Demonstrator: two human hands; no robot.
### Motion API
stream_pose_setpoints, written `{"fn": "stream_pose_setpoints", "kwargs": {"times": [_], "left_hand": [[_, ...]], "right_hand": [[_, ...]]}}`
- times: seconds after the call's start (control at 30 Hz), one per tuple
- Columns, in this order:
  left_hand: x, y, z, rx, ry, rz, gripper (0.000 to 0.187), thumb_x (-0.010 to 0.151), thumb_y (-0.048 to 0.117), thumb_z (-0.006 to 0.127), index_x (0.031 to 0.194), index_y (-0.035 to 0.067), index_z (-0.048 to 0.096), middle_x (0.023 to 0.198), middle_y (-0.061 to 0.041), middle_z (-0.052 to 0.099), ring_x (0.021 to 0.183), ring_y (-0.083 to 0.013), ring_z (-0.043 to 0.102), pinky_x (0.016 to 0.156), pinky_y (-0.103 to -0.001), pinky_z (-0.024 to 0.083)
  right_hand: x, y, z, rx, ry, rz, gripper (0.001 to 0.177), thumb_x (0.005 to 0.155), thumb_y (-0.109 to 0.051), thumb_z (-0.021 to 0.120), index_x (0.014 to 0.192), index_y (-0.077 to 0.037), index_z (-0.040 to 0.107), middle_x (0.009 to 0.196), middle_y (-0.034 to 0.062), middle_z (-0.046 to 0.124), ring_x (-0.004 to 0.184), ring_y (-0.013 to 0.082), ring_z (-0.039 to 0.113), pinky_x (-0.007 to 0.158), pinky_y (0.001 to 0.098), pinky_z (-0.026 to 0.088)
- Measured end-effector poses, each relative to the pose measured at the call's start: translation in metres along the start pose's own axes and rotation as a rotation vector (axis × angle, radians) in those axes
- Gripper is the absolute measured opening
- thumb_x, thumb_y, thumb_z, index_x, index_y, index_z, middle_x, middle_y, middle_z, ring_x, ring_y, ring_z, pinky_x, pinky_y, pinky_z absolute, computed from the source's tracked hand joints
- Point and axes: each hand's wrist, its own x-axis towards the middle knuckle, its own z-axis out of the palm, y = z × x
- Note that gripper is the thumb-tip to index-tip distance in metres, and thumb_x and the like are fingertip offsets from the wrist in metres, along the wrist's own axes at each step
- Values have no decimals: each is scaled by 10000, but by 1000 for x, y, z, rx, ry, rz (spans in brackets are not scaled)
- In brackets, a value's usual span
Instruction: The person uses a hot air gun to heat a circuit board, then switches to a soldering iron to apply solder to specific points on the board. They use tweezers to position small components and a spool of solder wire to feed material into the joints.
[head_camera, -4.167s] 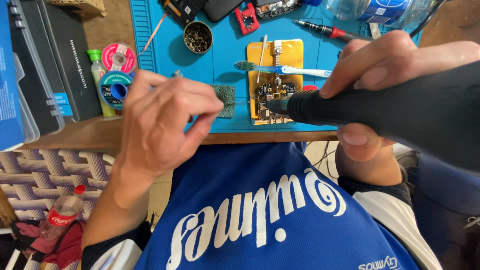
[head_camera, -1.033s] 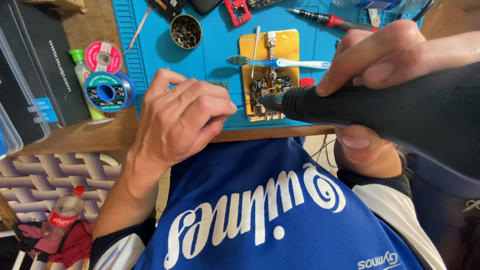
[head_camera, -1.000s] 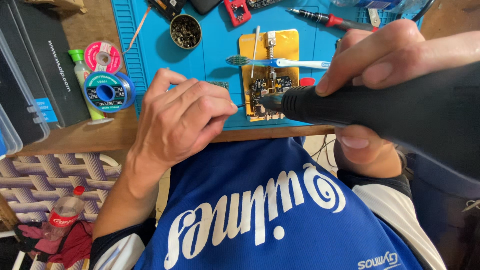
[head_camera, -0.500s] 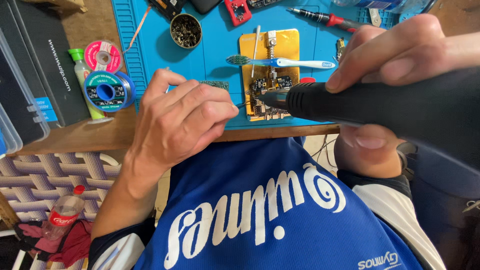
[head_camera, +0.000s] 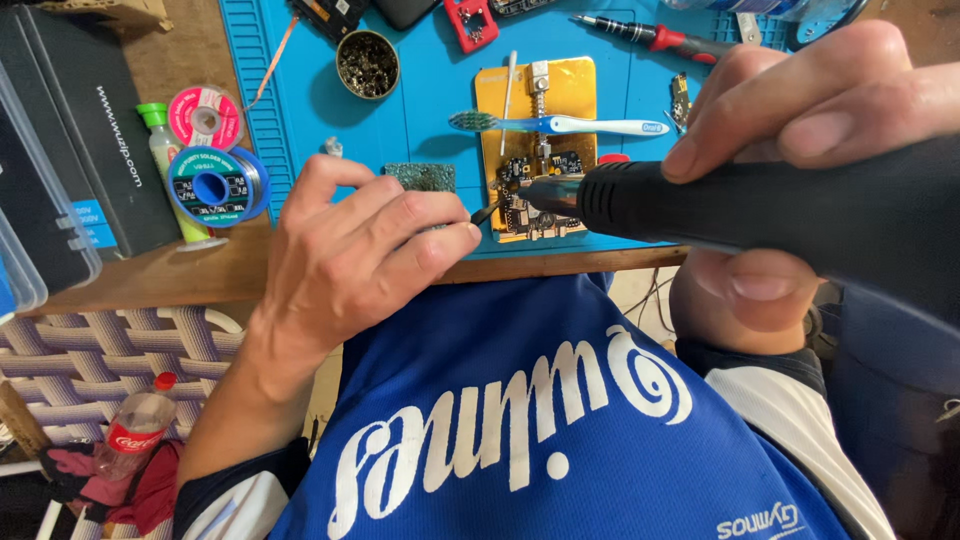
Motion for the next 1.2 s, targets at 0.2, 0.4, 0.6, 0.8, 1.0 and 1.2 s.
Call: {"fn": "stream_pose_setpoints", "kwargs": {"times": [0.2,0.4,0.6,0.8,1.0,1.2], "left_hand": [[-2,0,8,-35,25,28,104,1000,42,573,960,134,599,977,-11,662,657,-160,572,722,-331,397],[-9,0,8,-145,21,1,56,999,73,601,1018,108,561,1013,-28,657,657,-167,587,750,-350,393],[-5,-1,7,-96,48,-22,88,1006,53,583,1032,138,581,997,0,678,664,-153,592,752,-343,381],[2,-1,12,-65,29,17,96,1018,73,522,996,130,596,978,-12,656,659,-167,581,750,-346,397],[0,-3,6,-98,3,7,34,996,97,618,986,122,598,972,-15,656,673,-178,585,740,-359,380],[-2,-3,4,-110,-9,-4,111,1034,211,532,1000,130,599,971,-1,661,659,-170,573,738,-359,366]], "right_hand": [[0,3,-10,12,-89,-21,329,862,-277,576,1082,-94,412,893,137,359,573,231,533,530,371,315],[-1,-2,-3,-1,-18,38,317,864,-272,578,1064,-101,402,922,108,357,600,237,523,562,390,281],[-4,5,-17,-16,-77,25,372,876,-348,570,1076,-100,376,910,125,350,588,225,525,546,357,303],[-4,12,-10,24,-2,-20,360,857,-372,553,1055,-110,403,856,117,357,514,200,486,502,351,241],[-3,2,-2,-17,38,26,361,881,-389,541,1045,-108,384,875,105,342,539,203,476,527,364,230],[-2,4,1,-33,68,-5,372,889,-395,530,1026,-89,370,852,117,330,517,207,449,507,363,216]]}}
